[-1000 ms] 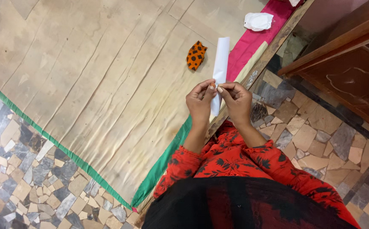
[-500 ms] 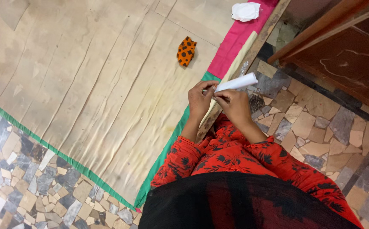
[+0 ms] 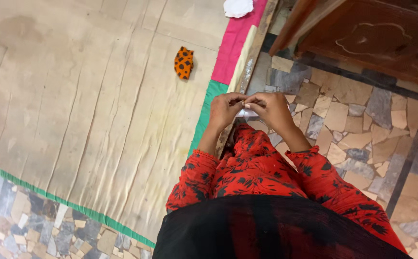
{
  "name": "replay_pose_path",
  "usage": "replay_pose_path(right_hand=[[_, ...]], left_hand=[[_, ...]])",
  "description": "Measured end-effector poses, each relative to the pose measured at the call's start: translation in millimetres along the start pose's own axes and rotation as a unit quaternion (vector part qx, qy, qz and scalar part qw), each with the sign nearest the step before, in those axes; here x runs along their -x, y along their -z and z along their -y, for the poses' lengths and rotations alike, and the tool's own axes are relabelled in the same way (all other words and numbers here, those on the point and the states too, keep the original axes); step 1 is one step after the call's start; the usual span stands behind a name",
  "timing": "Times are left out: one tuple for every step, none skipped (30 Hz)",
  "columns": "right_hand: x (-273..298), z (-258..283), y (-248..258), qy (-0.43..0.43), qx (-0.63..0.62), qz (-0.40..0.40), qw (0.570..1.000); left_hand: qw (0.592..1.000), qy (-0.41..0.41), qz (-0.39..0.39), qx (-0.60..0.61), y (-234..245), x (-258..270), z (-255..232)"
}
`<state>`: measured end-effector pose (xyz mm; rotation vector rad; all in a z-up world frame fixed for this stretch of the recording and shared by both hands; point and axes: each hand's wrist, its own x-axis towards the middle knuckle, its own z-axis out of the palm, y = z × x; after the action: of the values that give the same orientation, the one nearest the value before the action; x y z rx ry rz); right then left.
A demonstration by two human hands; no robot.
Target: The person picks up a small orange and black patterned fabric item and places it into a wooden cabinet. They then tie a white rolled object with a red string and place it in the cabinet. Finally, they fold and arrange several pieces of cloth, including a pink and a green item, inside the cabinet.
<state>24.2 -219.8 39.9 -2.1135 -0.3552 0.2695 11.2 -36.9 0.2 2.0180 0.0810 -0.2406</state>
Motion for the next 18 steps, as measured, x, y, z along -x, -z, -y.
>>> replay_pose_path(right_hand=[[3,0,4,-0.021,-0.022,-0.008,1.000],[4,0,6,-0.016,-0.029,-0.016,0.999],[6,1,7,-0.012,-0.036,-0.022,0.999],[9,2,7,-0.009,-0.043,-0.028,0.999],[11,3,5,-0.016,-0.044,-0.033,0.998],[13,4,3,-0.023,-0.044,-0.039,0.998],[12,5,3,-0.026,-0.045,-0.042,0.998],[12,6,4,-0.028,-0.038,-0.052,0.998],[13,7,3,-0.029,-0.032,-0.060,0.997],[13,8,3,-0.030,-0.026,-0.068,0.997],[12,9,2,-0.031,-0.033,-0.071,0.996],[10,9,3,-0.032,-0.041,-0.075,0.996],[11,8,5,-0.034,-0.046,-0.080,0.995],[11,7,6,-0.039,-0.041,-0.081,0.995],[10,7,8,-0.043,-0.036,-0.083,0.995],[9,8,11,-0.048,-0.031,-0.086,0.995],[8,9,14,-0.055,-0.034,-0.084,0.994],[8,11,19,-0.062,-0.037,-0.082,0.994]], left_hand=[[1.000,0.000,-0.002,0.021,-3,4,-4],[0.999,0.001,-0.005,0.042,-5,7,-7],[0.998,0.004,-0.006,0.062,-7,12,-8],[0.997,0.001,-0.004,0.078,-7,15,-8],[0.996,-0.003,-0.005,0.093,-7,17,-7],[0.994,-0.007,-0.006,0.109,-7,18,-7],[0.992,-0.004,0.002,0.126,-6,18,-8],[0.990,0.000,0.009,0.144,-5,19,-9],[0.987,0.005,0.015,0.159,-3,21,-11],[0.989,0.002,0.011,0.150,-2,22,-13],[0.990,-0.001,0.008,0.140,-2,23,-18],[0.991,-0.003,0.005,0.131,-1,24,-23],[0.994,0.011,0.005,0.105,-1,24,-30],[0.996,0.025,0.005,0.080,-1,24,-37],[0.998,0.037,0.006,0.054,-1,22,-45],[1.000,0.013,0.002,0.027,-1,21,-53],[1.000,-0.013,-0.001,-0.002,0,20,-59],[0.999,-0.040,-0.005,-0.031,0,19,-65]])
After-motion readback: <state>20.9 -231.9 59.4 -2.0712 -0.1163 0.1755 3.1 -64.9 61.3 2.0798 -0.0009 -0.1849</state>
